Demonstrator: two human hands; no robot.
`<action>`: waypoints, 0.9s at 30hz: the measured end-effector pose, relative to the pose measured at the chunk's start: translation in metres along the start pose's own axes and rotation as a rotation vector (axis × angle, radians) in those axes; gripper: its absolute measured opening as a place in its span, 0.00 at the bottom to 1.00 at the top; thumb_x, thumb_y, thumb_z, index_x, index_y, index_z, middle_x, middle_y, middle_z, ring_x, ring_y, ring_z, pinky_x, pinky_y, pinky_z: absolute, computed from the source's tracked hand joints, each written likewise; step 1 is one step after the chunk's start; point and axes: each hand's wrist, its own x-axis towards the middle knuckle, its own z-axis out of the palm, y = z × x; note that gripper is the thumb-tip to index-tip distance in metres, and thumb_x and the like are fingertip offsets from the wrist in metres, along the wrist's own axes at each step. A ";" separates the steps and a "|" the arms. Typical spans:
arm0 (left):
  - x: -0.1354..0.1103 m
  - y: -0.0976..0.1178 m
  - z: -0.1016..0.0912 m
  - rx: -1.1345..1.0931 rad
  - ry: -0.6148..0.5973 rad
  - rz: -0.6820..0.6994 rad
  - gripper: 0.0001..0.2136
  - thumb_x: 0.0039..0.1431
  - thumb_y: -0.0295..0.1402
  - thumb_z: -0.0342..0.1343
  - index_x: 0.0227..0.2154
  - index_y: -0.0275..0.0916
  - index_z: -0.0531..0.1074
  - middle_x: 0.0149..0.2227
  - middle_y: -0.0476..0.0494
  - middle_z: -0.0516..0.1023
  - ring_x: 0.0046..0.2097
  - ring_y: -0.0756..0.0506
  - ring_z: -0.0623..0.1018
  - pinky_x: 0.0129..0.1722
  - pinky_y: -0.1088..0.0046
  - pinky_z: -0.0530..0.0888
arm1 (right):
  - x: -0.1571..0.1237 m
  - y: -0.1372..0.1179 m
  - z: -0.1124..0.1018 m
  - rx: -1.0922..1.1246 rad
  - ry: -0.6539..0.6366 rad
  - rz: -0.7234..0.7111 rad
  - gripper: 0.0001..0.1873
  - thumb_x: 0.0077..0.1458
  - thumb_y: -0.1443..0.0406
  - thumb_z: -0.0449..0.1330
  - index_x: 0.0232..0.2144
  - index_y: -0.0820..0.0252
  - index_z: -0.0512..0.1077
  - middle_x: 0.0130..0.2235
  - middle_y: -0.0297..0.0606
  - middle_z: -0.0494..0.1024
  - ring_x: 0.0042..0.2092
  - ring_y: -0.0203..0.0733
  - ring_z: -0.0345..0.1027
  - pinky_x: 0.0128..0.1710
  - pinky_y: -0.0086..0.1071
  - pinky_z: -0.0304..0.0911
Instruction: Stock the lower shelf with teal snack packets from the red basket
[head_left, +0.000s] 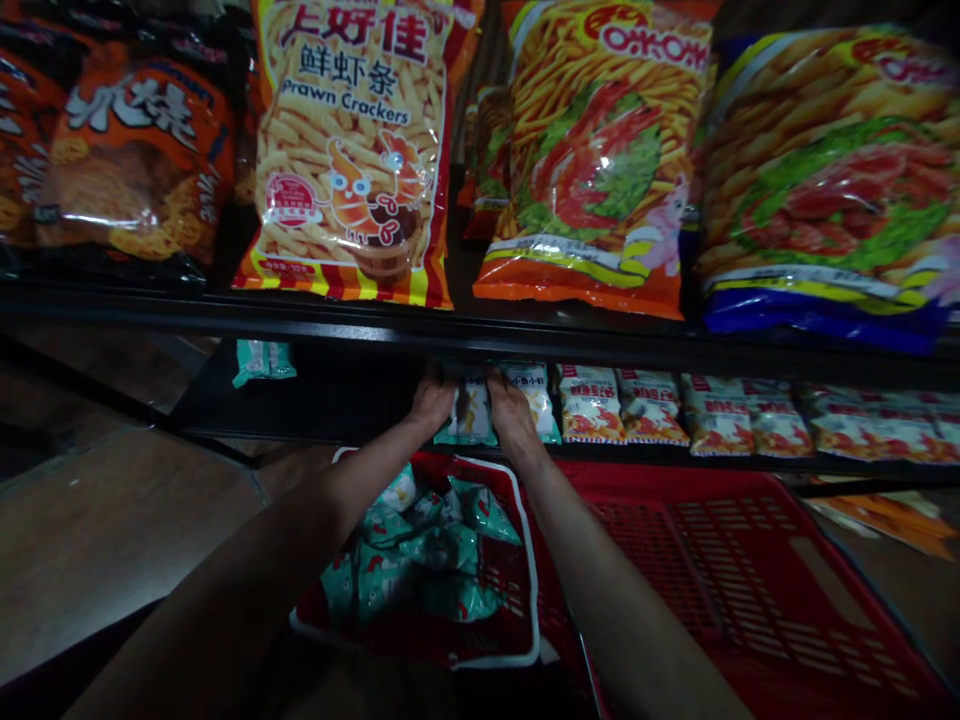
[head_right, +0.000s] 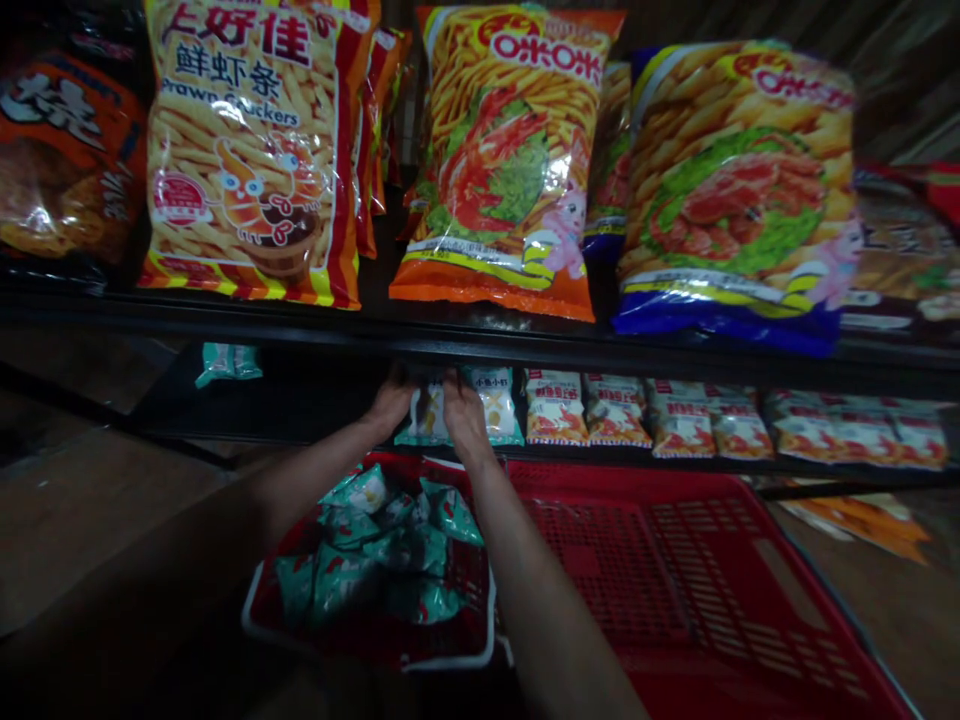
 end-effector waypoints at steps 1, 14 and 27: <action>0.000 0.001 0.001 0.006 0.004 -0.006 0.19 0.58 0.34 0.46 0.53 0.40 0.61 0.51 0.40 0.73 0.51 0.45 0.72 0.51 0.71 0.66 | 0.000 0.000 0.000 -0.004 0.002 -0.007 0.32 0.54 0.44 0.43 0.46 0.57 0.72 0.50 0.43 0.74 0.53 0.48 0.64 0.57 0.42 0.53; -0.003 0.002 -0.002 0.045 -0.019 -0.005 0.25 0.58 0.39 0.47 0.59 0.40 0.56 0.51 0.39 0.72 0.51 0.42 0.73 0.50 0.68 0.66 | 0.003 0.006 0.003 -0.031 -0.028 -0.004 0.37 0.52 0.40 0.40 0.48 0.58 0.70 0.52 0.45 0.71 0.56 0.50 0.62 0.58 0.44 0.52; 0.026 -0.010 0.001 0.011 0.019 -0.031 0.12 0.58 0.35 0.48 0.43 0.37 0.67 0.44 0.41 0.74 0.45 0.45 0.74 0.47 0.71 0.68 | 0.010 0.013 0.012 -0.146 -0.043 -0.104 0.35 0.57 0.45 0.37 0.52 0.63 0.65 0.55 0.50 0.68 0.57 0.50 0.60 0.58 0.45 0.52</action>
